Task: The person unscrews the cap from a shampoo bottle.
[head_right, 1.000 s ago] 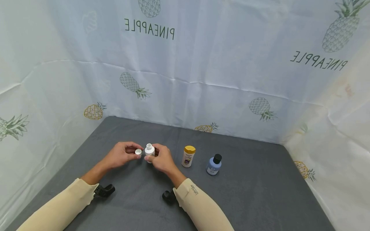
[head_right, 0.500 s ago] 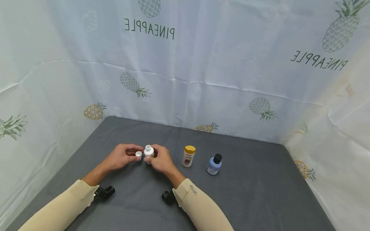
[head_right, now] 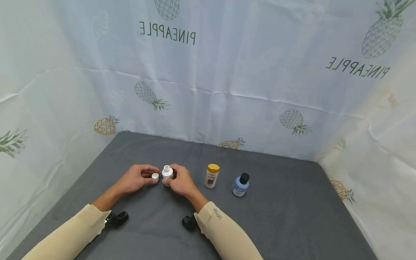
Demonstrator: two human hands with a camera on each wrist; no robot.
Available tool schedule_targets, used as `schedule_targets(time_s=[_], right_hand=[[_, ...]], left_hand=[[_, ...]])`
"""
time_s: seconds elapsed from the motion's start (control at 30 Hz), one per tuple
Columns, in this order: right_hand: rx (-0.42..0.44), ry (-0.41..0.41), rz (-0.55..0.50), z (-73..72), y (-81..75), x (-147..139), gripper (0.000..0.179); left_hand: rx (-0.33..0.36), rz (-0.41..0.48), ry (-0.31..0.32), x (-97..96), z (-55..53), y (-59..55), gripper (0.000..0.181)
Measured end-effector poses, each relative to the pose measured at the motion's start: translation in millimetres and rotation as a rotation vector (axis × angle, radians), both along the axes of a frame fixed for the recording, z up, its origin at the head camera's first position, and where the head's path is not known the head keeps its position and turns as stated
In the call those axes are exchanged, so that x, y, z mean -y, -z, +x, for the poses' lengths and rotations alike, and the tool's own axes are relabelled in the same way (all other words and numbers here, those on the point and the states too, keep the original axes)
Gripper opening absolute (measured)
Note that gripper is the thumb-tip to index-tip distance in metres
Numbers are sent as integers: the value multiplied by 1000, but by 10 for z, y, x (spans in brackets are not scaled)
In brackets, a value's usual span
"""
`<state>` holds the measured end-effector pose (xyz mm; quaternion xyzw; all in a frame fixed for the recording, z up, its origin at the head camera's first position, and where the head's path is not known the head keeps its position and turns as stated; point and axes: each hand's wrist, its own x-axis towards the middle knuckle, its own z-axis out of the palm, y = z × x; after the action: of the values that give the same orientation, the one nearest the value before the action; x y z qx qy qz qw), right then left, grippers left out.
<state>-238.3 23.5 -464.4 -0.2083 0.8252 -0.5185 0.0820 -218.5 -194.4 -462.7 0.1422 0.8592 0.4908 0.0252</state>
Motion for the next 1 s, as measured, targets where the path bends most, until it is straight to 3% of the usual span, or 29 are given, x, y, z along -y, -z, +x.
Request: schedule_targets(time_s=[0.47, 1.0], right_hand=[[2, -34, -19, -6, -4, -33, 39], [-27, -39, -40, 122, -159, -136, 54]], left_hand=[[8, -47, -25, -5, 32, 68, 32], [-60, -107, -18, 25, 42, 77, 38]])
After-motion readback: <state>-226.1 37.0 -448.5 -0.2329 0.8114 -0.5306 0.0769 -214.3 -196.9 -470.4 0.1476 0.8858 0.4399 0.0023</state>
